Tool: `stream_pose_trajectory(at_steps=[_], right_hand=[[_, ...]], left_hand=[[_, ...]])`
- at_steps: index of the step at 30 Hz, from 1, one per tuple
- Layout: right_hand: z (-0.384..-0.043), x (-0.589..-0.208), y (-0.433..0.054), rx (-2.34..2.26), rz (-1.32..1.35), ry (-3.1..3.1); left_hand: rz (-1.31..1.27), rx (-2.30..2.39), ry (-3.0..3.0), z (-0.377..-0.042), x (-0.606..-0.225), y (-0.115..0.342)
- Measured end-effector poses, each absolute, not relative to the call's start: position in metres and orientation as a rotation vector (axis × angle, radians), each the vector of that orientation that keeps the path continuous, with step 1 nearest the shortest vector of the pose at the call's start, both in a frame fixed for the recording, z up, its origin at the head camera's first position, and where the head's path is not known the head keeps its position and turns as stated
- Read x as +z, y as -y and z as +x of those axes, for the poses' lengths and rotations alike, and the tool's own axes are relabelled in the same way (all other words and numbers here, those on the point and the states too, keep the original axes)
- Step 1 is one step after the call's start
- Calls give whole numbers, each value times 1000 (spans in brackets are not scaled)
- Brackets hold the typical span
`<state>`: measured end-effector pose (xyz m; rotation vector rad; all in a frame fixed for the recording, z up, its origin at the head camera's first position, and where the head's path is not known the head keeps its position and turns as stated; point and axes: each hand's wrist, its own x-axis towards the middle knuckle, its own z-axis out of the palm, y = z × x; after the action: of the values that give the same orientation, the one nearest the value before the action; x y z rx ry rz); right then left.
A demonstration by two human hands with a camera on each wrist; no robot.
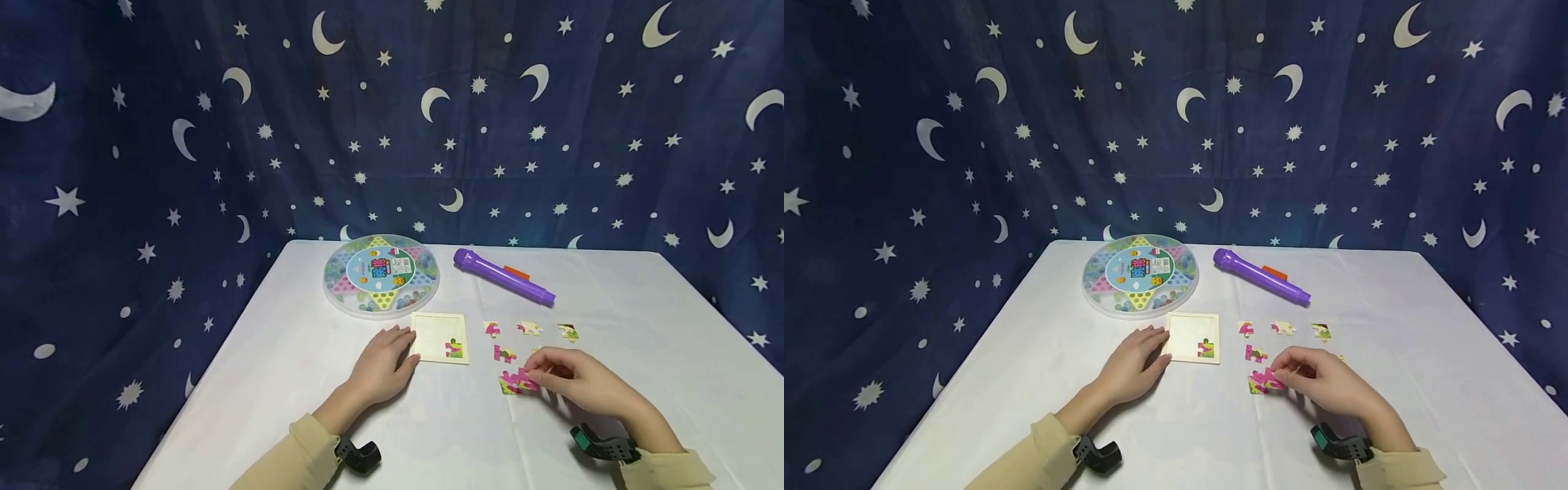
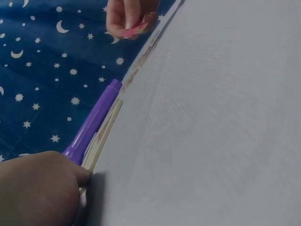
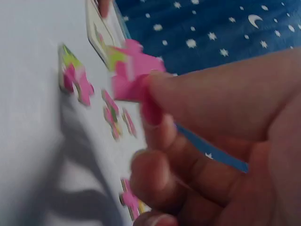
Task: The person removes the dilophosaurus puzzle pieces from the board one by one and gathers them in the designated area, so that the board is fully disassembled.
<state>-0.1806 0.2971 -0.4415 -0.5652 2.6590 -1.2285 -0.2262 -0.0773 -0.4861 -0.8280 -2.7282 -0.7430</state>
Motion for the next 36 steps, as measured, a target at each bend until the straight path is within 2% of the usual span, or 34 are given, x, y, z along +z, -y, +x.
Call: stream_pose_trajectory(at_steps=[15,26,36], right_hand=[[-179,-445,-318,-1026,-368,-2674],[-185,-444,-314,-913,-215,-2821],[-183,-446,-307,-894,-202,-2897]], left_hand=[[-846,-759,2729,-223,-487,78],[-862,-729,2704,-227,-483,78],[-854,-735,2726,-227,-483,78]])
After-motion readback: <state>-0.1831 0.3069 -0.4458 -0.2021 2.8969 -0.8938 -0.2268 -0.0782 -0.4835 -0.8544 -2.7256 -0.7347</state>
